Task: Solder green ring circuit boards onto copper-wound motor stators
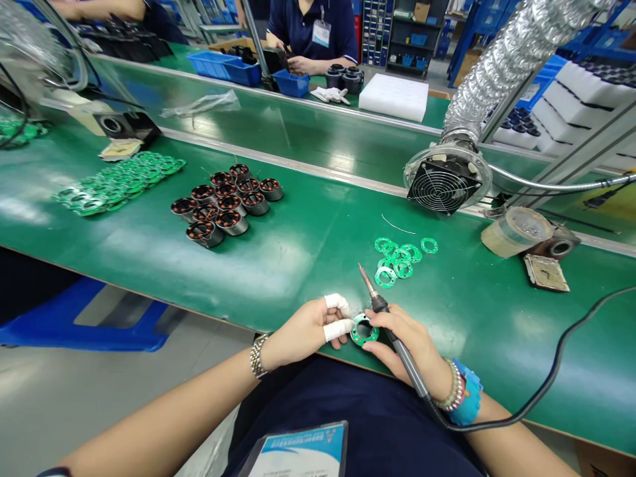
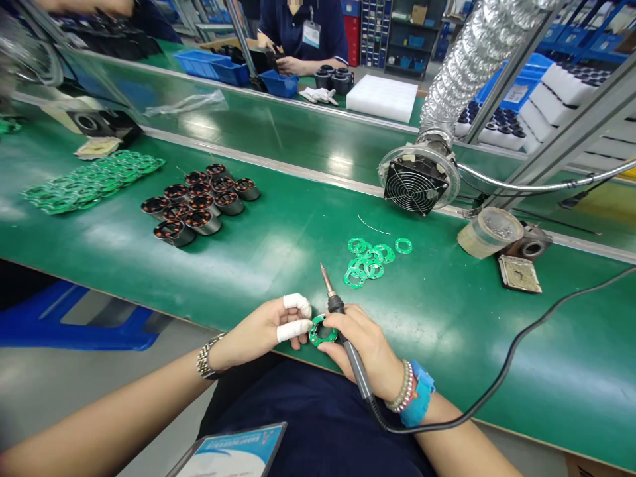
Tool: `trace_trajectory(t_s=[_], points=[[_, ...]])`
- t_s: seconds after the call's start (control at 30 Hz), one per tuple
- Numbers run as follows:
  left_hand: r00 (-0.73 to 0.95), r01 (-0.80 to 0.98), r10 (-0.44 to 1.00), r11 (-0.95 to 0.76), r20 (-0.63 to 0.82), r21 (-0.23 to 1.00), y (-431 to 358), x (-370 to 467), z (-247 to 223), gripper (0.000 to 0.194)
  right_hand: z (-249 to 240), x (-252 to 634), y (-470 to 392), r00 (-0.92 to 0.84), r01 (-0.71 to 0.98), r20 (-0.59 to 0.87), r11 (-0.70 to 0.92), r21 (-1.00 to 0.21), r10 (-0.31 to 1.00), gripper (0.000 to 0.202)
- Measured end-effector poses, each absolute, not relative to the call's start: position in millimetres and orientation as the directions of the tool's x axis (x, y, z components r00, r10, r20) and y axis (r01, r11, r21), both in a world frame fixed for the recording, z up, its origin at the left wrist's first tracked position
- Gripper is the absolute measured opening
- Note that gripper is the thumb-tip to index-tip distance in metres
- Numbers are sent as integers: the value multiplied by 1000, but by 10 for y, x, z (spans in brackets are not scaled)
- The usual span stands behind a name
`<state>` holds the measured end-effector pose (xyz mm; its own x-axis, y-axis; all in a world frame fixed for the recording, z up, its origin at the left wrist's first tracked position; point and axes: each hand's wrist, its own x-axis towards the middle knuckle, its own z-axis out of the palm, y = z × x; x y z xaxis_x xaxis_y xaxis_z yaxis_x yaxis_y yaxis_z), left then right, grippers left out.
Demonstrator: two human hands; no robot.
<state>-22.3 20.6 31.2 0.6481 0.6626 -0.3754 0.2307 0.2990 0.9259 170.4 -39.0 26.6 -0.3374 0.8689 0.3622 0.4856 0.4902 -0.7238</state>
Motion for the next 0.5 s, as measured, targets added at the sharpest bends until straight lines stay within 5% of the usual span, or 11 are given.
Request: trace_trajectory(t_s=[0.3,0.5], points=[[584,69,706,448,-400,892,150,-158,316,30,263,1700,-369,-309,477,378,486,-732,873,23],[518,317,816,96,-257,944,49,-254,255,21,345,1781,-384,-314,451,315,432,-781,896,33]])
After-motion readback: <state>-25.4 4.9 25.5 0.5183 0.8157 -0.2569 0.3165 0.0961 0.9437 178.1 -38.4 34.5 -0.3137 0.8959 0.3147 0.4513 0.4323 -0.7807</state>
